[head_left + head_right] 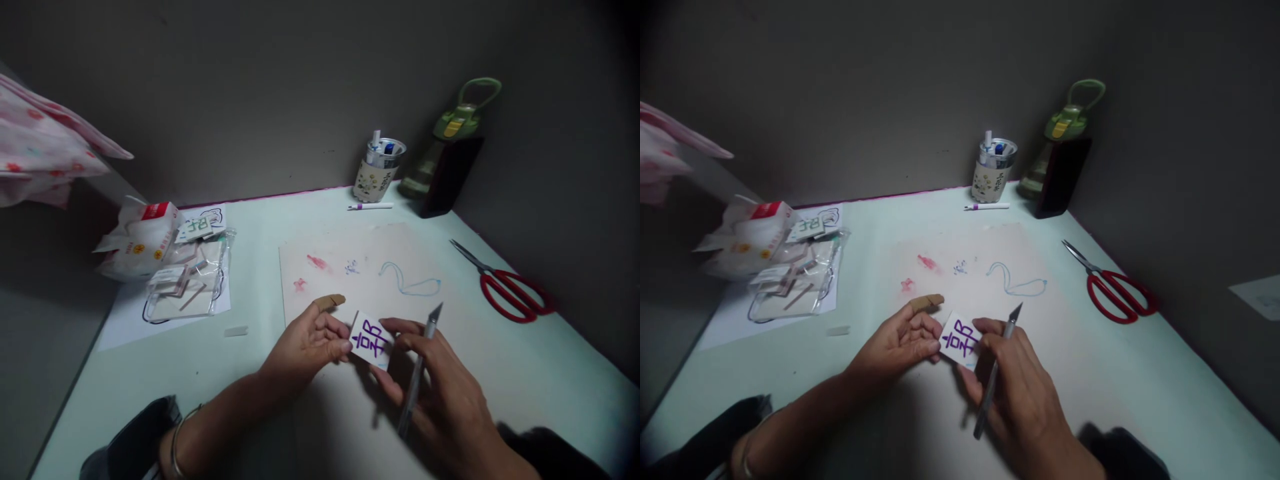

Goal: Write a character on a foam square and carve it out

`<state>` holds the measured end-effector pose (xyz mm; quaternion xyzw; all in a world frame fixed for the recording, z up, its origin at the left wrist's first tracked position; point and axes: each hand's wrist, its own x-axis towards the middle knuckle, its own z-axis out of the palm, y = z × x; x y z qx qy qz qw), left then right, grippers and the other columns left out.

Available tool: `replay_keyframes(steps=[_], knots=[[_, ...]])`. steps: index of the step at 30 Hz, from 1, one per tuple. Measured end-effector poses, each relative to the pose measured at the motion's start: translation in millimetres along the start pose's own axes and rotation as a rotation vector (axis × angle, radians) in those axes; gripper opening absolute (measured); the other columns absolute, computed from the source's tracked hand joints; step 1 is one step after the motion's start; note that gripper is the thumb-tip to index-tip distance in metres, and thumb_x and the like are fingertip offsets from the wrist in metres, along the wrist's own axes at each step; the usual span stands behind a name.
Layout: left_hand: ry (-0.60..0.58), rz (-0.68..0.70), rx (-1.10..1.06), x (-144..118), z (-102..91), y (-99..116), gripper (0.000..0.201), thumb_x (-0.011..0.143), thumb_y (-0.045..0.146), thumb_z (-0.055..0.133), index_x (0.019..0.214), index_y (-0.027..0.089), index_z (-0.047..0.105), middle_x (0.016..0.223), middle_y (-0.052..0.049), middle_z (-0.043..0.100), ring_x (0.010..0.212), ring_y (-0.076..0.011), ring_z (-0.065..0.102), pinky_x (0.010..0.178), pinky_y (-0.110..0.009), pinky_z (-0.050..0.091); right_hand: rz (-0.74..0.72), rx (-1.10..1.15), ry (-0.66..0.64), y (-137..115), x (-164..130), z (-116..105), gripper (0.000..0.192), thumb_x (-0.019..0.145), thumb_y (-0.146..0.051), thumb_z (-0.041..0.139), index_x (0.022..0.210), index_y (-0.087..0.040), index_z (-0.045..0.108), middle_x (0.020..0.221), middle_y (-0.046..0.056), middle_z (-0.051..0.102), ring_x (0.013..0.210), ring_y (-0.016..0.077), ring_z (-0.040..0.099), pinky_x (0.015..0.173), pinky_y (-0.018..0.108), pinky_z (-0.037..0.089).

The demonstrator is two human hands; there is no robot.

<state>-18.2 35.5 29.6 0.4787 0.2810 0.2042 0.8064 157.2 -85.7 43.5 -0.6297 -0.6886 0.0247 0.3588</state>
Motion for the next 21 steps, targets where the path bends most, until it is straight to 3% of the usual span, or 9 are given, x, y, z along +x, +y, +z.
replay_keyframes(steps=[16,21], knots=[[-0.091,-0.019,-0.134,1.1,-6.8,2.8,0.07,0.077,0.029,0.083,0.133,0.012,0.045,0.089,-0.002,0.061,0.074,-0.0133,0.067,0.075,-0.029,0.05,0.119,0.133,-0.022,1.3,-1.8,0.4,0.029,0.089,-0.025,0.067,0.11,-0.022,0.048,0.11,0.013,0.065,0.089,0.0234,0.07,0.067,0.035,0.058],[-0.039,-0.046,-0.107,3.2,-5.5,2.9,0.07,0.073,0.029,0.083,0.131,0.013,0.046,0.089,-0.003,0.062,0.072,-0.0144,0.064,0.073,-0.032,0.05,0.106,0.122,-0.011,4.4,-1.4,0.6,0.028,0.089,-0.023,0.066,0.11,-0.022,0.049,0.115,0.013,0.064,0.096,0.0246,0.068,0.071,0.036,0.058]])
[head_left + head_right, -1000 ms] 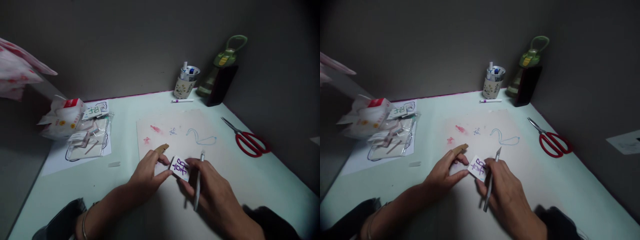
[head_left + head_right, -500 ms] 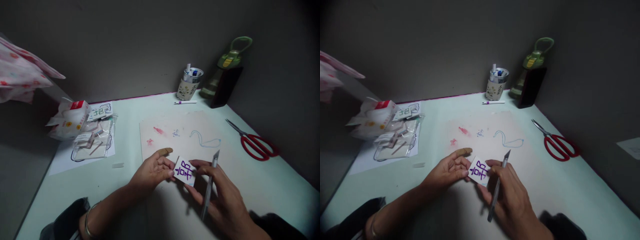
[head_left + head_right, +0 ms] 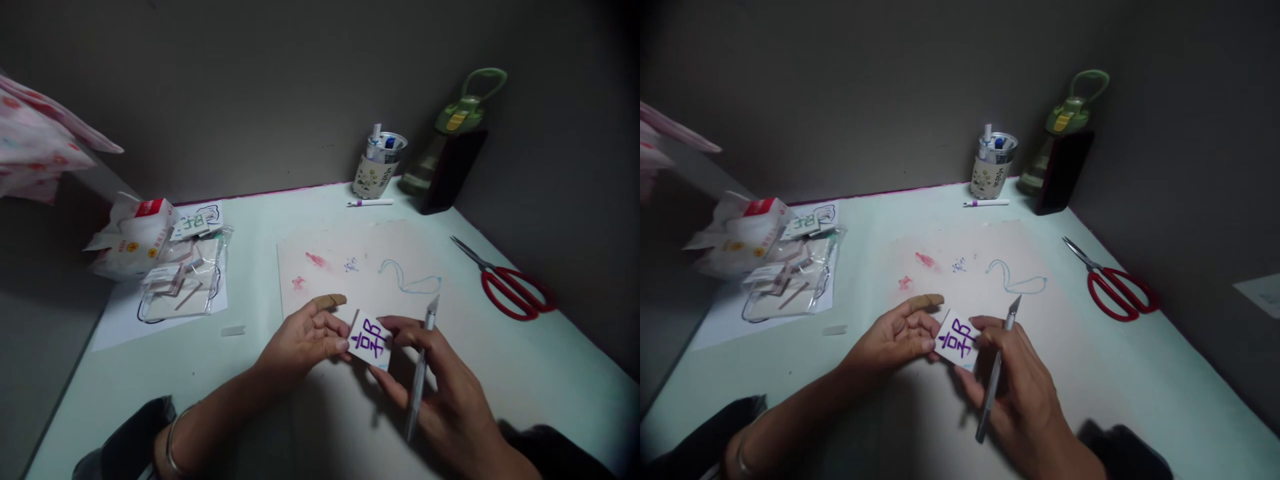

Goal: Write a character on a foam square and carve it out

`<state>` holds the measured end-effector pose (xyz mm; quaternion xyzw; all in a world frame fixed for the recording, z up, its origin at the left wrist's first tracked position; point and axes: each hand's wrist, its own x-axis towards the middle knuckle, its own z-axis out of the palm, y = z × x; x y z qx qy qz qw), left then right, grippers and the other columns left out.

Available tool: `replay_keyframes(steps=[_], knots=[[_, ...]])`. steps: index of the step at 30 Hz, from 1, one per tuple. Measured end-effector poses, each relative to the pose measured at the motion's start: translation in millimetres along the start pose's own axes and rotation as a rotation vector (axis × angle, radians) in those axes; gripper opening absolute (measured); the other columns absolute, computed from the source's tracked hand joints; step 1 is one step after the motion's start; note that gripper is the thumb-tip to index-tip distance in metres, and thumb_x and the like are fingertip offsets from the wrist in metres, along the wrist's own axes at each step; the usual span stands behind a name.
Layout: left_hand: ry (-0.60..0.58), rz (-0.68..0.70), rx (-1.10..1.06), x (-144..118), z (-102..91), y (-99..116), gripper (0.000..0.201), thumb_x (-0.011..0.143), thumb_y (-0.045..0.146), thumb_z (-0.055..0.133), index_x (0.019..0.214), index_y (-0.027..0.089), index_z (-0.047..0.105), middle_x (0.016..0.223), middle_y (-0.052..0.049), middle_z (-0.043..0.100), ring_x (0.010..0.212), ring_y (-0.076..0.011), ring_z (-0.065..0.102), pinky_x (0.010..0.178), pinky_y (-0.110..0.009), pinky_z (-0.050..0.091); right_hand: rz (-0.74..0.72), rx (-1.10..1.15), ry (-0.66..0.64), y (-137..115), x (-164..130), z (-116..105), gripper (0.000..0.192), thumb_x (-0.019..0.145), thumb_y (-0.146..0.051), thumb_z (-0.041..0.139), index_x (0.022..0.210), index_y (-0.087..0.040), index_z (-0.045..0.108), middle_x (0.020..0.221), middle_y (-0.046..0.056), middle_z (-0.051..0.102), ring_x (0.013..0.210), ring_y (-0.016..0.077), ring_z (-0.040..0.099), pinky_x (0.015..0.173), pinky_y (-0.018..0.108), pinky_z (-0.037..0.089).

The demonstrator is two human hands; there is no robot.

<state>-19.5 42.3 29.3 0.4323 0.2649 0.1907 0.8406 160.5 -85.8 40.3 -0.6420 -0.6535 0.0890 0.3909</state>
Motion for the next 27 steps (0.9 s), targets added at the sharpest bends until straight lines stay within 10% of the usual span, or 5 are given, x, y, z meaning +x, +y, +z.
replay_keyframes(steps=[10,16,27], knots=[[0.105,0.312,0.876,5,-20.0,-1,0.082,0.072,0.018,0.084,0.144,0.025,0.046,0.132,-0.012,0.061,0.134,-0.0363,0.045,0.114,-0.057,0.034,0.072,-0.091,-0.198,14,7,5,0.031,0.093,-0.031,0.063,0.12,-0.022,0.053,0.099,0.009,0.066,0.082,0.0227,0.065,0.067,0.037,0.057],[-0.055,0.414,1.087,10,-21.0,-7,0.083,0.082,0.021,0.079,0.151,0.025,0.035,0.149,-0.013,0.052,0.147,-0.0341,0.034,0.123,-0.062,0.014,0.171,0.014,-0.044,3,9,-11,0.025,0.101,-0.025,0.046,0.122,-0.028,0.059,0.101,0.005,0.071,0.088,0.0195,0.071,0.073,0.029,0.059],[-0.025,0.471,1.108,10,-17.9,-10,0.08,0.076,0.008,0.07,0.148,0.022,0.039,0.141,-0.01,0.06,0.141,-0.0315,0.043,0.124,-0.059,0.016,0.219,0.114,-0.172,-14,9,0,0.006,0.098,-0.026,0.053,0.1,-0.028,0.058,0.084,0.0,0.066,0.069,0.0145,0.066,0.056,0.023,0.055]])
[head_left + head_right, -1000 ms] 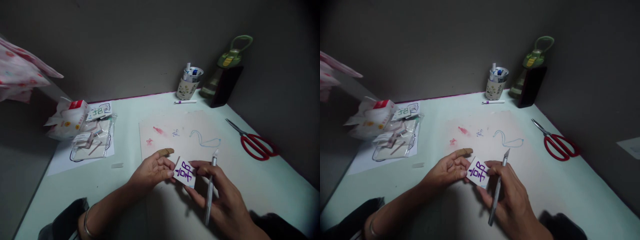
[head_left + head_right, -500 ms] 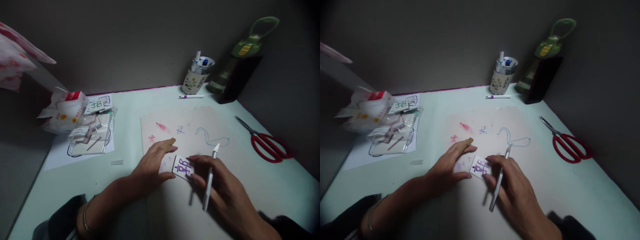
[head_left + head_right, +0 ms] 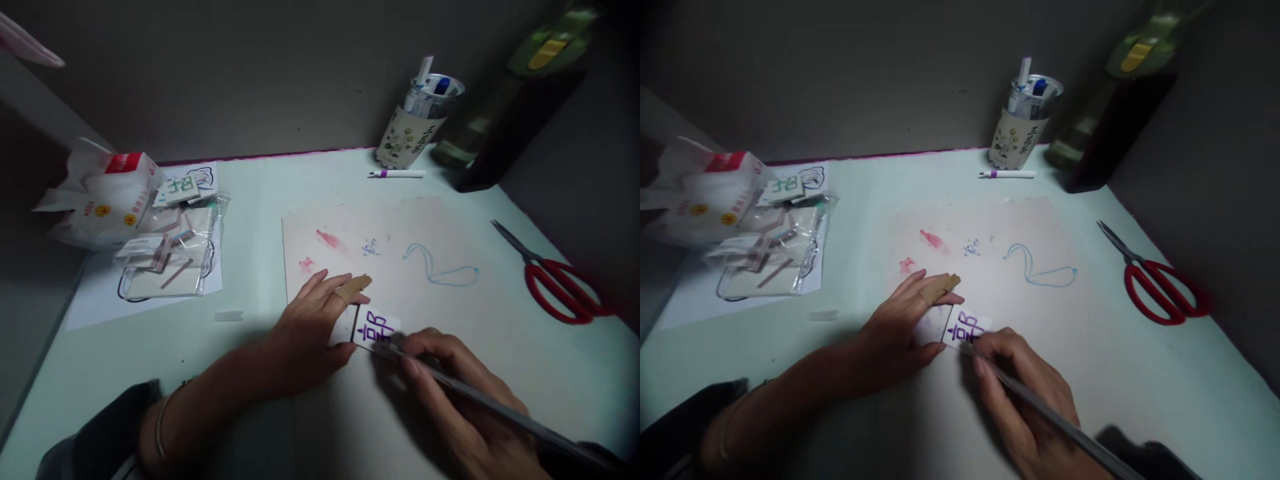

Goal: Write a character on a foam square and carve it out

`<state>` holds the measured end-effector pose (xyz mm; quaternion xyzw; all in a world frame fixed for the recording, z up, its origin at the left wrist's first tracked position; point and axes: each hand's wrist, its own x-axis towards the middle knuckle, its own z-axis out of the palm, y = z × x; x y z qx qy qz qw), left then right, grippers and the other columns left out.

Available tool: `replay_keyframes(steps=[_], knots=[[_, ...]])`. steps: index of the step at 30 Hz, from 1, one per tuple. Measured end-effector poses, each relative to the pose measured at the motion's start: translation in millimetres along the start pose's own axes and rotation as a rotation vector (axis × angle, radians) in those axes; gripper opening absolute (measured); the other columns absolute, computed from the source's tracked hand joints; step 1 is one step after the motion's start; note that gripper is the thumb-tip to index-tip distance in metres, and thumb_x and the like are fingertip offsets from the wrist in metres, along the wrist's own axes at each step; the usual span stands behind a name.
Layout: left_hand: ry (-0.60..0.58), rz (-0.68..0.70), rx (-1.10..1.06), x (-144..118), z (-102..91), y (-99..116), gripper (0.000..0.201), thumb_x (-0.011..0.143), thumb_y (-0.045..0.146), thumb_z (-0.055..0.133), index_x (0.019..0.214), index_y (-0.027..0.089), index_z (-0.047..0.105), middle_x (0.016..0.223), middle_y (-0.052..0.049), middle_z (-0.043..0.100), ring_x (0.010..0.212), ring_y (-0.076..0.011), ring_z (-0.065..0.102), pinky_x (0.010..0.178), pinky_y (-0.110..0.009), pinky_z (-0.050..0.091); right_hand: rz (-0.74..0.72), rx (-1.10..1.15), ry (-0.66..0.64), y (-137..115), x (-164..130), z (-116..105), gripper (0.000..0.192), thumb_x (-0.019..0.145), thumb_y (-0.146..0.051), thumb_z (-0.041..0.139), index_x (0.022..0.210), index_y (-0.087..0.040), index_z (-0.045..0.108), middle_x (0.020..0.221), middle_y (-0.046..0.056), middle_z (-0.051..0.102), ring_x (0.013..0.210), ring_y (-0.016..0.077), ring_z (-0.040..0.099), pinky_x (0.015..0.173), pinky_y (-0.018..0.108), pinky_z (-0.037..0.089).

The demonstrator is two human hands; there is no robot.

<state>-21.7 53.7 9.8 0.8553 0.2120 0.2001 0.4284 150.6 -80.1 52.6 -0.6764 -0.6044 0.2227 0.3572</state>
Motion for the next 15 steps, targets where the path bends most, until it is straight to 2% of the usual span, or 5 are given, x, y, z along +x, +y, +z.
replay_keyframes(steps=[3,7,13,15], knots=[[-0.011,0.006,-0.01,0.3,-3.5,2.4,0.082,0.075,0.006,0.065,0.149,0.021,0.035,0.141,-0.01,0.06,0.142,-0.0315,0.041,0.124,-0.059,0.016,0.025,0.005,-0.003,1.5,0.2,4.9,0.005,0.098,-0.029,0.053,0.094,-0.027,0.054,0.078,-0.001,0.066,0.061,0.0145,0.064,0.047,0.023,0.051],[-0.008,0.019,-0.025,0.8,-5.0,2.1,0.075,0.079,0.009,0.064,0.148,0.022,0.036,0.138,-0.01,0.062,0.141,-0.0329,0.043,0.122,-0.062,0.018,0.023,0.02,0.004,-0.3,3.2,6.4,0.009,0.097,-0.024,0.055,0.089,-0.027,0.055,0.073,-0.002,0.065,0.057,0.0138,0.063,0.048,0.024,0.051],[-0.002,0.048,-0.017,-0.5,-3.3,-0.6,0.075,0.081,0.01,0.065,0.148,0.021,0.034,0.137,-0.008,0.063,0.142,-0.0313,0.041,0.124,-0.059,0.016,-0.016,0.082,-0.03,-1.6,4.5,3.5,0.011,0.098,-0.02,0.053,0.101,-0.028,0.059,0.084,0.0,0.065,0.07,0.0145,0.067,0.058,0.023,0.054],[-0.008,0.044,-0.017,-0.5,-3.0,-0.9,0.077,0.079,0.009,0.067,0.148,0.02,0.033,0.137,-0.008,0.063,0.142,-0.0307,0.041,0.124,-0.058,0.016,-0.032,0.071,-0.025,-3.8,5.3,1.8,0.011,0.096,-0.019,0.053,0.099,-0.027,0.06,0.084,0.002,0.065,0.072,0.0157,0.068,0.059,0.024,0.055]])
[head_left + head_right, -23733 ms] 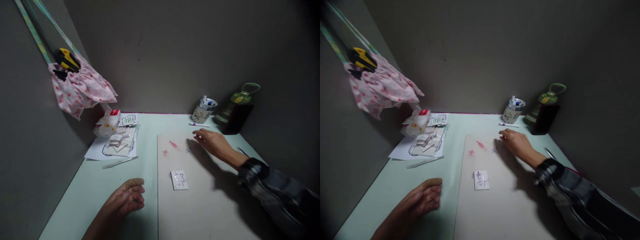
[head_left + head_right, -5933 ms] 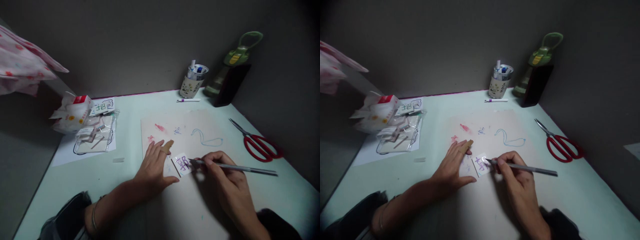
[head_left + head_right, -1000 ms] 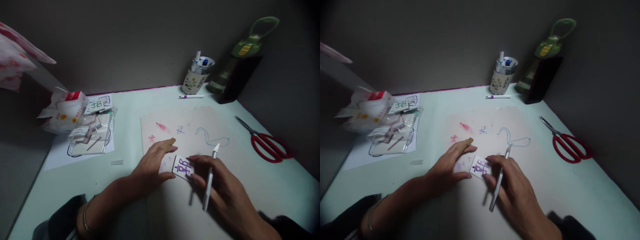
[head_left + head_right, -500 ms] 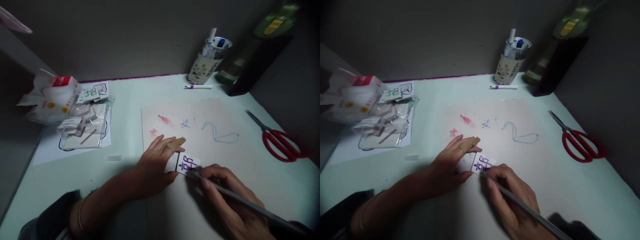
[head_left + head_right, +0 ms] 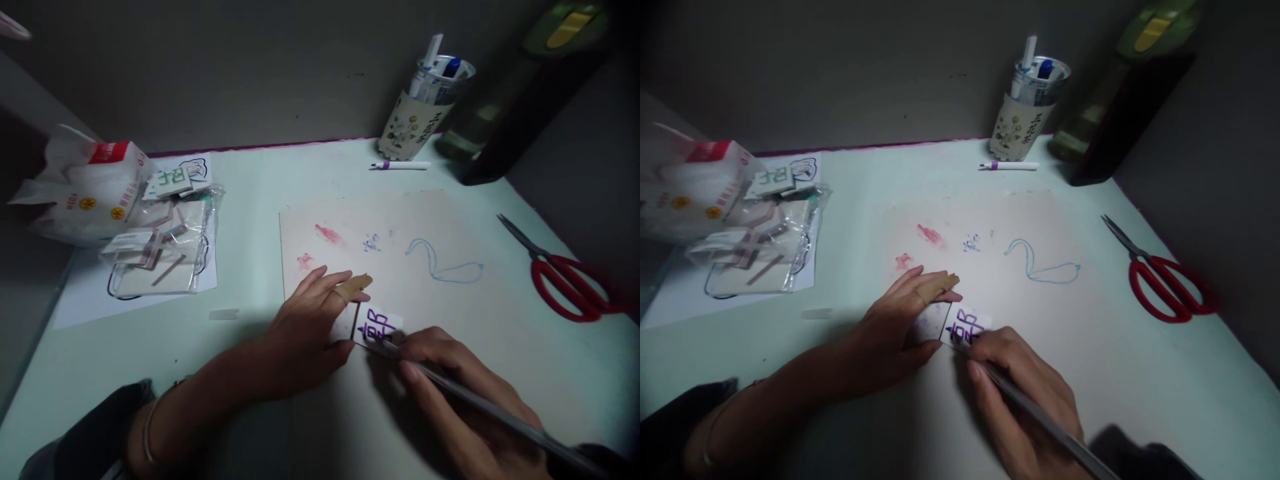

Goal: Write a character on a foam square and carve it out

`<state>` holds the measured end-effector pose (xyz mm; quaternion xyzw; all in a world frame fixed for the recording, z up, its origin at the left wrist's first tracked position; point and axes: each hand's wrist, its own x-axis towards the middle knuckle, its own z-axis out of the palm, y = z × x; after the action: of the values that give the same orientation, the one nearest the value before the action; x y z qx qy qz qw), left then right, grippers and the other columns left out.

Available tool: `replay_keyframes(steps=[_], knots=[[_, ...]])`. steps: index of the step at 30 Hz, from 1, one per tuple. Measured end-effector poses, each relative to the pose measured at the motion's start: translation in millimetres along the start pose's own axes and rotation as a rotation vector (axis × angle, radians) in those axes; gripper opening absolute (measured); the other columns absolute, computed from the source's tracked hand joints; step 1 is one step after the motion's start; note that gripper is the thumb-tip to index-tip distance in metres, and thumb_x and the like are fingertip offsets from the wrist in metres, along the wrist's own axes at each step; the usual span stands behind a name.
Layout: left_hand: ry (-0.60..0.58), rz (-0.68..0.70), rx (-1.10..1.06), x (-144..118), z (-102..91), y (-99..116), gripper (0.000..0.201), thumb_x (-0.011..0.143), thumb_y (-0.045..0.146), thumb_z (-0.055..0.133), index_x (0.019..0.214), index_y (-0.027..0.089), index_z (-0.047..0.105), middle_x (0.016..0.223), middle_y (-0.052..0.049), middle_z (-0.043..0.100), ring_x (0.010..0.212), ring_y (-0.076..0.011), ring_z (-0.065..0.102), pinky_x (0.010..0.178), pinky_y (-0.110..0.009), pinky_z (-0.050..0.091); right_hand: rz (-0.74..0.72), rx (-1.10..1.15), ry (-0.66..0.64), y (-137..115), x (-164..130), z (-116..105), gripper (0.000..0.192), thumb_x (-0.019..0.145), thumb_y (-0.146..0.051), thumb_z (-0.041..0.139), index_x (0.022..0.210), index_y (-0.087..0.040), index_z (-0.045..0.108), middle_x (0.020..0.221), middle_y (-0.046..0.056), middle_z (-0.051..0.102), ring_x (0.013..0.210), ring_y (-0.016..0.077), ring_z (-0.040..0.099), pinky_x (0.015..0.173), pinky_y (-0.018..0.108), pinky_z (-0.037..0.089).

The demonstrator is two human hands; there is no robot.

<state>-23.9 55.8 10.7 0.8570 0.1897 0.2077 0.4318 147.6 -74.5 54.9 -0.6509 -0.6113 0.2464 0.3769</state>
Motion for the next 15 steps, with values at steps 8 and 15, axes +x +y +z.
replay_keyframes(steps=[8,15], knots=[[0.007,-0.02,0.013,0.0,0.7,-0.1,0.077,0.077,0.008,0.067,0.146,0.022,0.038,0.14,-0.009,0.061,0.141,-0.031,0.043,0.124,-0.059,0.016,0.065,-0.047,0.098,0.7,-2.6,5.6,0.009,0.096,-0.022,0.055,0.089,-0.027,0.056,0.078,-0.001,0.066,0.063,0.0135,0.064,0.053,0.022,0.052],[0.001,-0.033,0.022,1.5,1.0,-0.2,0.073,0.076,0.009,0.068,0.144,0.02,0.042,0.142,-0.01,0.059,0.141,-0.0313,0.043,0.124,-0.059,0.017,0.019,-0.074,0.069,1.4,-1.5,6.0,0.009,0.096,-0.022,0.054,0.089,-0.026,0.056,0.08,0.0,0.066,0.068,0.0142,0.069,0.056,0.023,0.055]])
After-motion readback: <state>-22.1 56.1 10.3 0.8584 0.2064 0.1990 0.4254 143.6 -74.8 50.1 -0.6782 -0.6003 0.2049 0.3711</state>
